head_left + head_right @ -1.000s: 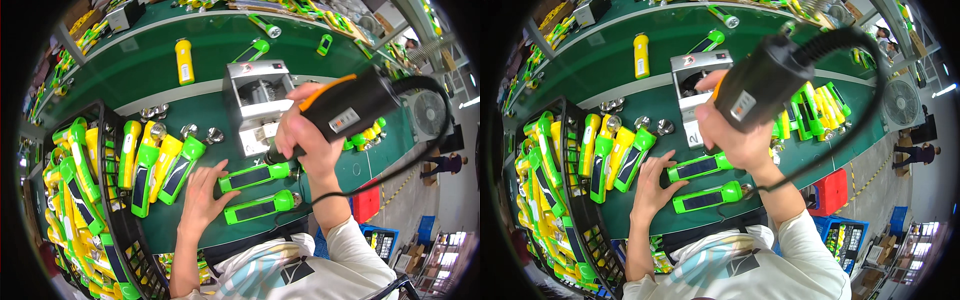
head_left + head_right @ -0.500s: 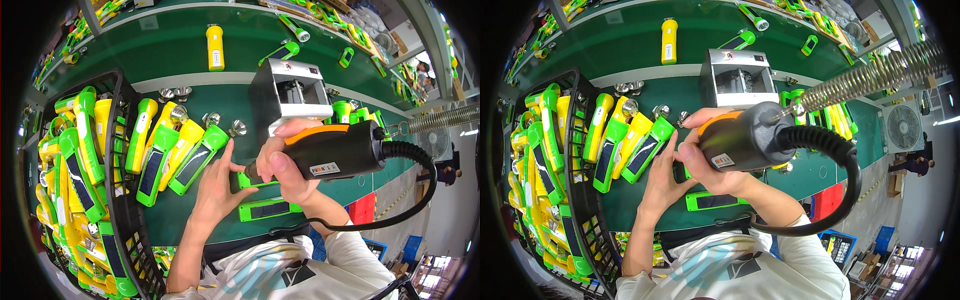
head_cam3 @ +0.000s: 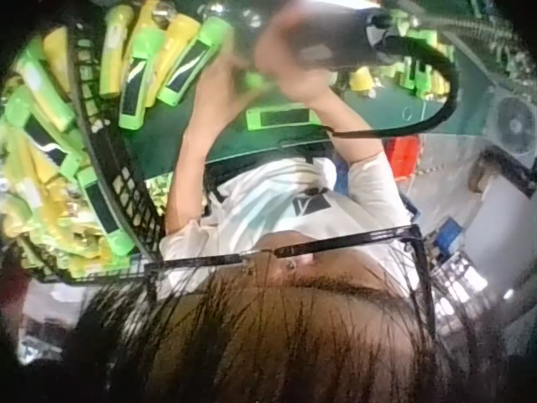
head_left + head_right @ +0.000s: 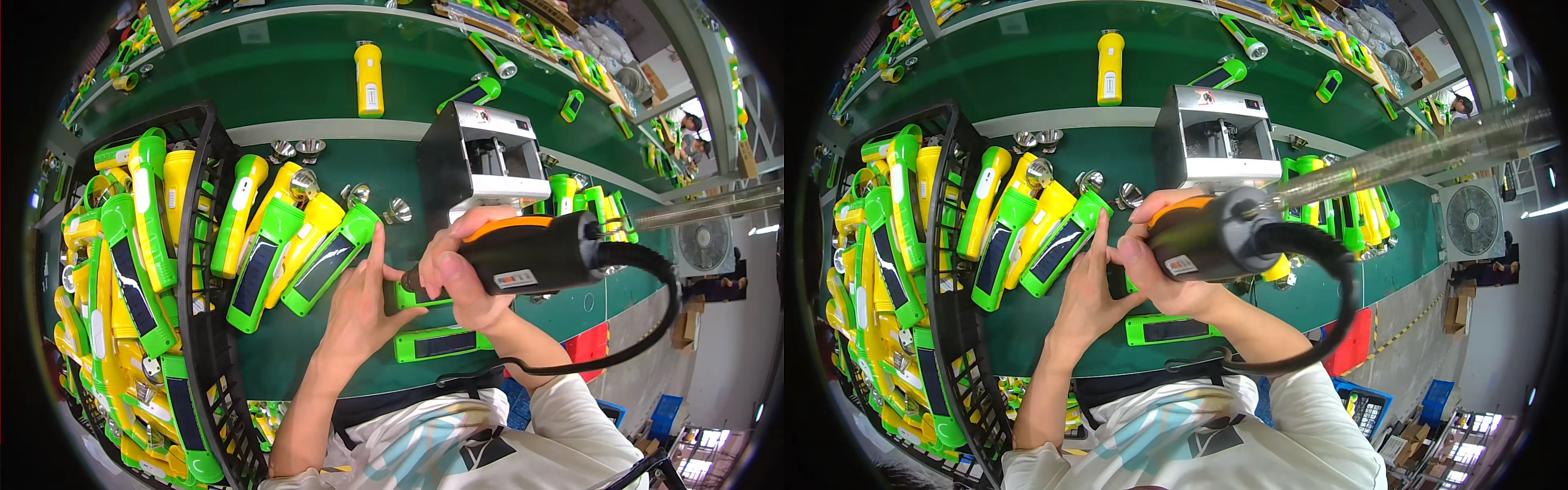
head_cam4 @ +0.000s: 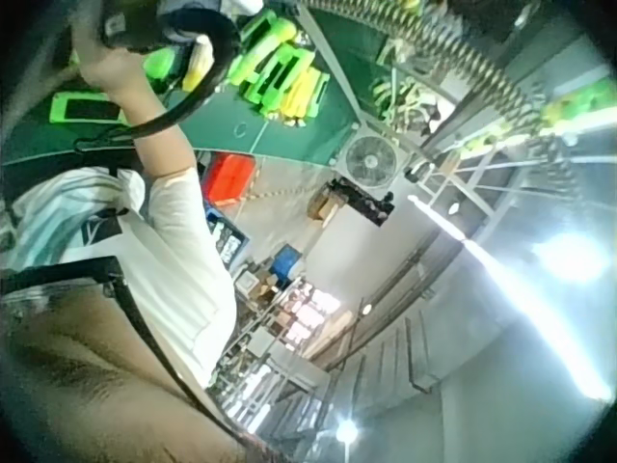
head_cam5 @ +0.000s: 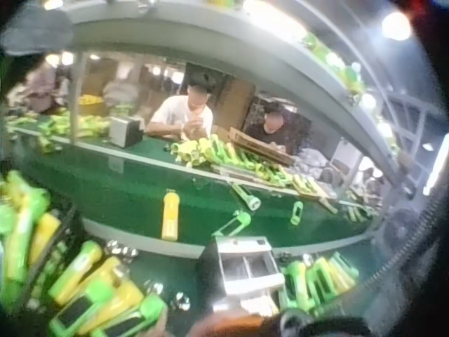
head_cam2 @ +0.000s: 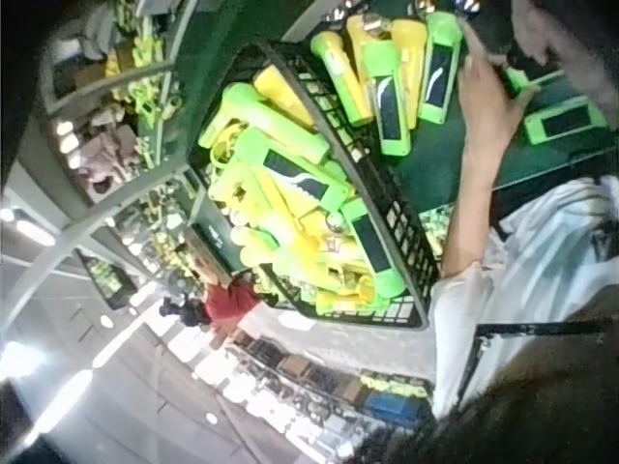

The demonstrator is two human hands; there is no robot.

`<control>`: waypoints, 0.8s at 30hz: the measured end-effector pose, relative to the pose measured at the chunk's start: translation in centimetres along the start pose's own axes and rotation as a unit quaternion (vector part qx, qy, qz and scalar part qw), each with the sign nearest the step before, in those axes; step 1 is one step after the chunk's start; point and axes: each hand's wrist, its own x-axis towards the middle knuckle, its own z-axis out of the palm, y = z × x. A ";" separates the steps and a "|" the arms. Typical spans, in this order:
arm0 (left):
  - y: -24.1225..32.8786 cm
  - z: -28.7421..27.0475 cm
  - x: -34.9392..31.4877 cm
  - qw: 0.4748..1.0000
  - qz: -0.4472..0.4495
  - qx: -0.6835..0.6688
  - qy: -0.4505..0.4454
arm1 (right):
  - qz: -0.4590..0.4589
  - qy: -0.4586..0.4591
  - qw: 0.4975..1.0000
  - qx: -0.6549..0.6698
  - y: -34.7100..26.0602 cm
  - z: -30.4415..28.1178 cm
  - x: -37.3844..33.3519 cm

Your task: The person fastens component housings and plastic parts onto green handheld devices using an electric screwdriver, securing them with screws from an automatic screw feeder.

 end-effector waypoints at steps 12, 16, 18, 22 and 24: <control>-0.1 0.3 -0.5 0.999 0.021 0.008 0.027 | 0.021 -0.072 0.997 0.023 0.4 0.6 -0.8; -0.4 0.0 -0.6 1.000 0.006 0.014 0.024 | 0.055 -0.085 0.995 0.004 0.4 1.1 -0.4; -1.5 0.8 -0.6 0.999 0.000 -0.039 0.023 | 0.011 -0.101 0.993 -0.059 1.0 1.2 -0.7; -0.2 0.3 -0.3 0.998 0.042 -0.044 0.030 | 0.015 -0.052 0.998 -0.030 1.2 1.1 -0.8; -0.1 0.2 -0.2 0.998 0.045 -0.028 0.023 | 0.029 -0.047 0.997 0.045 0.9 1.1 -0.6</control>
